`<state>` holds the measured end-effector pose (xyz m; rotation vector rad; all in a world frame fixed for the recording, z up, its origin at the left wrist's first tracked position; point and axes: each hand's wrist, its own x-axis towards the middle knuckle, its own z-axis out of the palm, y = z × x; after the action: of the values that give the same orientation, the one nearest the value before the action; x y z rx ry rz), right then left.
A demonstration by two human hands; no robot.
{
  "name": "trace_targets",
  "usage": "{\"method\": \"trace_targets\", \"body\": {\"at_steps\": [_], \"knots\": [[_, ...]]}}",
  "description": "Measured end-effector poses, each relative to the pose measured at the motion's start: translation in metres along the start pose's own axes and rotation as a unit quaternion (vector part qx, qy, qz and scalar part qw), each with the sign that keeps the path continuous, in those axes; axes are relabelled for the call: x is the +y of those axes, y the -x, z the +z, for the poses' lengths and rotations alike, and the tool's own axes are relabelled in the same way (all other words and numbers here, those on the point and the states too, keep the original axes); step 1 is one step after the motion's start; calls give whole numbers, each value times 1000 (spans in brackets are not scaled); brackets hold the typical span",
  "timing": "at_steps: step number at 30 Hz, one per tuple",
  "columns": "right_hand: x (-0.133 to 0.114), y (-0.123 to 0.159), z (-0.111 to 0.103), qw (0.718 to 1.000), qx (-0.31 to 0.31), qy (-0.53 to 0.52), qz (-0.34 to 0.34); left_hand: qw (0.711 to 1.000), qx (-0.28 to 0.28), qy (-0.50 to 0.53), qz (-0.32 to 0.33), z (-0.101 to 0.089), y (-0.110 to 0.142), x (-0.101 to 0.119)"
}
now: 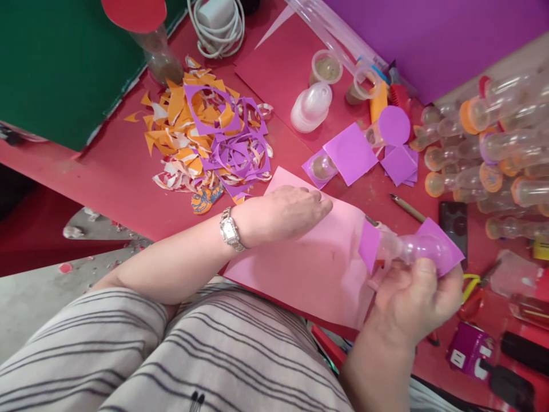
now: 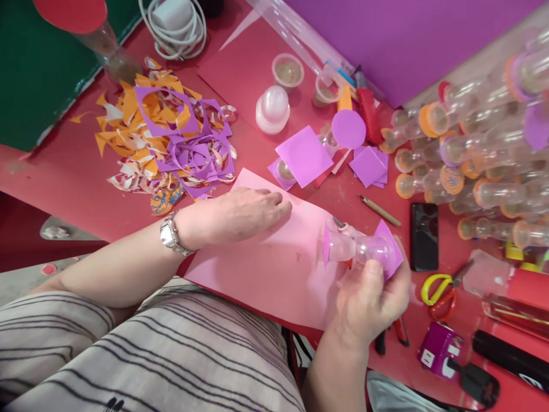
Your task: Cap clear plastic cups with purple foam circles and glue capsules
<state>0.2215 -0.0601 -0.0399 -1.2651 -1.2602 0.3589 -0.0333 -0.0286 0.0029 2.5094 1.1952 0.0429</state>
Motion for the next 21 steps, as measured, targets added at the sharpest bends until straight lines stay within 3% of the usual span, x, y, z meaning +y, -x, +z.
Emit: {"method": "trace_targets", "body": {"at_steps": [4,12,21], "knots": [[2,-8,-8,1000,14,-13,-5,1000,28,-11,4,3,0,-1],[-6,-11,-15,994,39,-18,-97,1000,21,-20,-5,4,-2,0],[-32,-3,-1,990,64,32,-123,1000,18,-8,-8,4,-1,0]]}}
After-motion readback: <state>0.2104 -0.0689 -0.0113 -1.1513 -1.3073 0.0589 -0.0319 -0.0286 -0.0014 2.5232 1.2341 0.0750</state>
